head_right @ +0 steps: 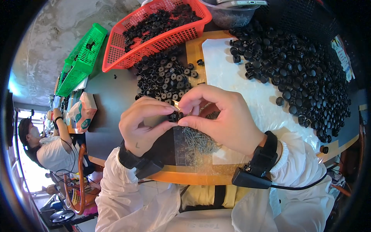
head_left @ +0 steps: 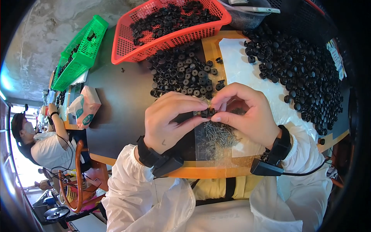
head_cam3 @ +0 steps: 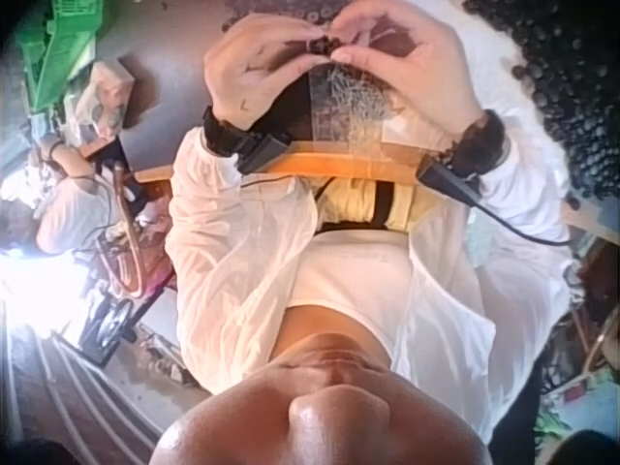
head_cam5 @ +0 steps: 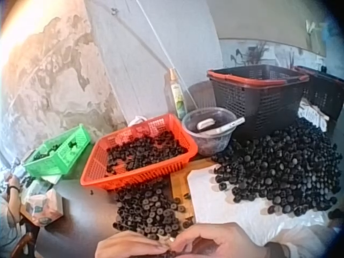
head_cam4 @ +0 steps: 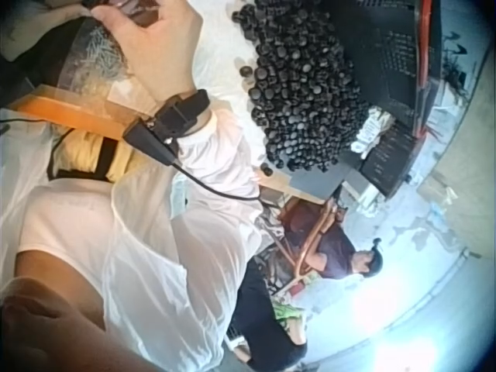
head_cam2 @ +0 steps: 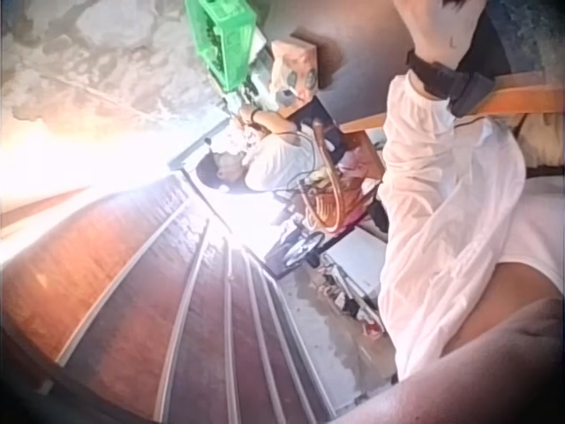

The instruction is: Assembling small black plastic components with tiny metal pins at a manual workstation.

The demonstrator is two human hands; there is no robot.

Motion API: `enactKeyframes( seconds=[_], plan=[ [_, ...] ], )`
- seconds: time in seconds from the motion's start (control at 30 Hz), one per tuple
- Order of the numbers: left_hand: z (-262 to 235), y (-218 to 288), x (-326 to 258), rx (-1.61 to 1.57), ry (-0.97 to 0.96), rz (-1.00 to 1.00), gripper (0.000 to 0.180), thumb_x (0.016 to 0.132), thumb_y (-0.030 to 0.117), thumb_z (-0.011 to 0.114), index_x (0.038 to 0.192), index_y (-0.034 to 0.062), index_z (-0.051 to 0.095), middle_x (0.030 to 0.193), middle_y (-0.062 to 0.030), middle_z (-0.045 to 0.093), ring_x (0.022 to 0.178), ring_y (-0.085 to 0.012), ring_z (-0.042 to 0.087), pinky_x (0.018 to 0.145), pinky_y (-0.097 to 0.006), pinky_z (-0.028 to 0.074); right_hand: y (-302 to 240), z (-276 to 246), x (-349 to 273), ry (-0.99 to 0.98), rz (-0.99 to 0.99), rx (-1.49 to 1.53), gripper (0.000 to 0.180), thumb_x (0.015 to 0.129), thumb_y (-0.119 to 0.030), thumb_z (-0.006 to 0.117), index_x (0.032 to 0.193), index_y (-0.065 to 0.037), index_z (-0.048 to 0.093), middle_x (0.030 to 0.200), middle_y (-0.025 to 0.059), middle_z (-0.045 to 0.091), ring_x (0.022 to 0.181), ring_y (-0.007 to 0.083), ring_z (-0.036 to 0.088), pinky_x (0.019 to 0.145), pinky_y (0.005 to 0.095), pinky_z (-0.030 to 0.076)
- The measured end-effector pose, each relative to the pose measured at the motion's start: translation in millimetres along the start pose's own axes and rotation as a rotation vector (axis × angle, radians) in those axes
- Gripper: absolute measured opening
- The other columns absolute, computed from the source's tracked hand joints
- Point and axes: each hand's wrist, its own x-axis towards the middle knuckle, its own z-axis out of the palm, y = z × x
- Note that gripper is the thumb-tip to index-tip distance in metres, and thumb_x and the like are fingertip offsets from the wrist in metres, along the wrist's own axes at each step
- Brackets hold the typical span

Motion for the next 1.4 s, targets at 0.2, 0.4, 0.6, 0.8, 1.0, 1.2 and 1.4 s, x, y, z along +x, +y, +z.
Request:
enactKeyframes(
  seconds=[0.2,0.4,0.6,0.8,1.0,1.2,1.4],
  plan=[
    [3.2,4.2,-1.4,-0.025,0.016,-0.023,0.031,0.063,0.006,0.085,0.090,0.0011,0.069,0.086,-0.0116,0.071,0.080,-0.0246,0.067,0.072,-0.033,0.052,1.1,-0.2,-1.4,0.026,-0.027,0.061,0.017,0.079,-0.001,0.074,0.094,-0.001,0.067,0.083,0.0001,0.065,0.075,0.0061,0.059,0.069,0.0222,0.050],
    [2.4,4.4,-2.3,-0.024,0.009,-0.036,0.032,0.064,0.008,0.086,0.091,0.0008,0.070,0.086,-0.0115,0.070,0.079,-0.0246,0.066,0.071,-0.033,0.051,0.0,0.6,-1.3,0.030,-0.034,0.107,0.016,0.079,0.000,0.074,0.093,-0.001,0.067,0.082,0.0000,0.064,0.074,0.0057,0.058,0.068,0.0213,0.050],
    [2.0,3.5,-1.8,-0.013,0.015,-0.018,0.033,0.064,0.009,0.085,0.092,0.0008,0.070,0.087,-0.0117,0.070,0.079,-0.0247,0.066,0.072,-0.034,0.050,0.0,0.1,-2.6,0.018,-0.052,0.081,0.018,0.078,0.002,0.073,0.095,0.000,0.067,0.086,0.0013,0.064,0.075,0.0063,0.057,0.068,0.0210,0.049],
    [2.9,2.2,-1.0,0.007,0.063,-0.008,0.036,0.061,0.008,0.085,0.095,0.0047,0.072,0.087,-0.0072,0.071,0.074,-0.0229,0.065,0.068,-0.031,0.049,-0.4,3.6,-4.0,0.027,-0.075,0.123,0.020,0.080,0.004,0.071,0.099,0.001,0.068,0.095,0.0052,0.064,0.082,0.0094,0.061,0.071,0.0228,0.051],
    [4.5,4.0,-0.1,0.022,0.075,0.008,0.035,0.062,0.008,0.085,0.094,0.0050,0.072,0.087,-0.0066,0.071,0.074,-0.0219,0.065,0.068,-0.031,0.049,0.5,3.4,-5.9,0.022,-0.053,0.223,0.020,0.082,0.004,0.069,0.102,0.001,0.068,0.098,0.0074,0.064,0.087,0.0125,0.063,0.080,0.0243,0.053],
    [4.8,1.8,0.3,0.028,0.057,0.060,0.034,0.062,0.009,0.085,0.093,0.0059,0.072,0.088,-0.0061,0.071,0.074,-0.0212,0.065,0.068,-0.030,0.048,2.6,7.5,-5.3,0.043,0.048,0.318,0.026,0.086,0.004,0.065,0.111,0.001,0.063,0.097,0.0065,0.065,0.085,0.0114,0.062,0.080,0.0235,0.051],
    [-1.2,1.7,-3.2,0.135,0.036,0.097,0.038,0.058,0.014,0.088,0.092,0.0070,0.073,0.082,-0.0040,0.060,0.073,-0.0180,0.056,0.065,-0.028,0.044,-4.6,-2.4,-3.2,-0.254,0.222,0.274,0.021,0.095,-0.006,0.054,0.115,0.001,0.058,0.091,0.0042,0.061,0.081,0.0090,0.058,0.073,0.0229,0.048]
  ],
)
